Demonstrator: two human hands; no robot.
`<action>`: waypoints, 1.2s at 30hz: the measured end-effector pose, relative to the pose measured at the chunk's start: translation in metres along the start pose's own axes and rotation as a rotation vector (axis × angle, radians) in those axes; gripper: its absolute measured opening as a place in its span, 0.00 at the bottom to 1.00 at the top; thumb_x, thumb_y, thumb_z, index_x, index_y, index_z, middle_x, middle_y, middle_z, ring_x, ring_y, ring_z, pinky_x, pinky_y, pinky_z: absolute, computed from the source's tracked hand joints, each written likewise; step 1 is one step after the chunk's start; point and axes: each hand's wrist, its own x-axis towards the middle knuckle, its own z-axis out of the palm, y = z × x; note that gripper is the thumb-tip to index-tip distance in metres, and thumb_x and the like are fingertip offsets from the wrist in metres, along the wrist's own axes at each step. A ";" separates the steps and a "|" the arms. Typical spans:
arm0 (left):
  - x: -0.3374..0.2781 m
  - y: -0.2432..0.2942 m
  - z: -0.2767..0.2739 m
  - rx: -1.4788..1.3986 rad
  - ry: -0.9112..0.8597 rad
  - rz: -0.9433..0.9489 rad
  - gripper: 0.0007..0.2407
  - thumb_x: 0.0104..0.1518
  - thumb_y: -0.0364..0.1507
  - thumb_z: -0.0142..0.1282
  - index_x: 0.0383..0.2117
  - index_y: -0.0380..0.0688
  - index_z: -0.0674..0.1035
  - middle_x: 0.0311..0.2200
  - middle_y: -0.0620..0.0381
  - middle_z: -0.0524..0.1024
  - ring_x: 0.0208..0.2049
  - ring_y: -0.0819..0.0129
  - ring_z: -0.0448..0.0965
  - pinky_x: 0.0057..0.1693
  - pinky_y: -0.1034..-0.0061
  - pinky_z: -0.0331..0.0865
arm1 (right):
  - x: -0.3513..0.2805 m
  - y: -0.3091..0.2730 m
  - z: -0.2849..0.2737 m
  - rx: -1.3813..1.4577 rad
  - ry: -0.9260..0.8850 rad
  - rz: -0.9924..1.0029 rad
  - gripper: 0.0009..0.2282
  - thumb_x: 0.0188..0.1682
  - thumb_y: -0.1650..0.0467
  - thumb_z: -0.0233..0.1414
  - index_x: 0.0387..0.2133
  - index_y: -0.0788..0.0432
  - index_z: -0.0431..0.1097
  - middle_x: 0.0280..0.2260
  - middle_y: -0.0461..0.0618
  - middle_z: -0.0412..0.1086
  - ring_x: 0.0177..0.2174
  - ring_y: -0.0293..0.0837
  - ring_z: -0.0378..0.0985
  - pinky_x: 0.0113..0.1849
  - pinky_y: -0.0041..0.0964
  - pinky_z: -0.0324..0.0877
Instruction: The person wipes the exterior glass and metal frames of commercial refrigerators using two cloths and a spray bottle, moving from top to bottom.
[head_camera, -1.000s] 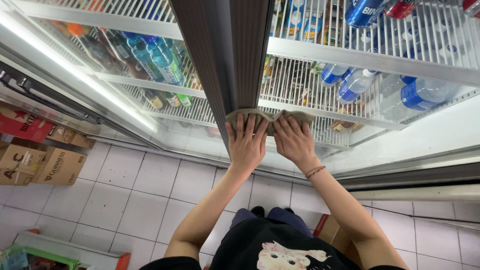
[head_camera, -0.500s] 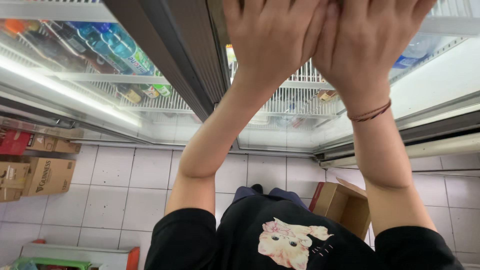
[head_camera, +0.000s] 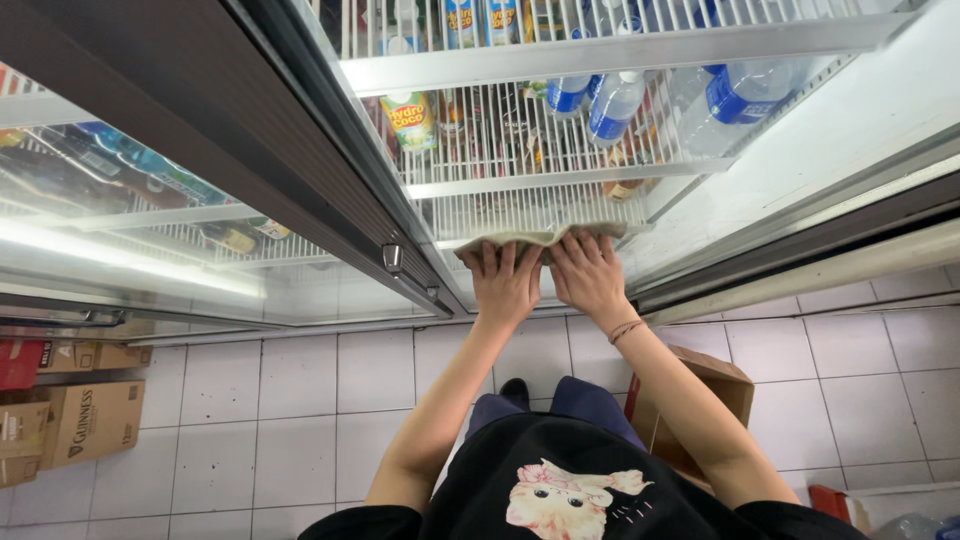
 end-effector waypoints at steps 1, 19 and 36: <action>0.016 0.006 -0.006 0.005 0.018 0.012 0.17 0.59 0.39 0.56 0.55 0.65 0.75 0.57 0.52 0.70 0.62 0.36 0.59 0.59 0.27 0.54 | 0.007 0.006 -0.008 0.012 0.013 0.017 0.19 0.50 0.63 0.53 0.55 0.55 0.72 0.56 0.54 0.67 0.54 0.57 0.67 0.55 0.63 0.61; 0.246 0.129 -0.068 0.142 0.358 0.043 0.18 0.70 0.46 0.40 0.64 0.71 0.74 0.68 0.66 0.62 0.74 0.55 0.44 0.72 0.35 0.28 | 0.116 0.150 -0.162 -0.150 0.406 -0.013 0.34 0.57 0.47 0.25 0.70 0.53 0.41 0.72 0.63 0.32 0.71 0.67 0.29 0.64 0.79 0.30; 0.148 0.191 0.013 -0.070 -0.057 -0.025 0.13 0.64 0.42 0.54 0.53 0.65 0.79 0.48 0.53 0.71 0.47 0.37 0.69 0.55 0.34 0.61 | -0.011 0.193 -0.108 -0.068 -0.001 -0.014 0.29 0.55 0.50 0.36 0.53 0.59 0.71 0.50 0.63 0.66 0.51 0.62 0.64 0.51 0.67 0.57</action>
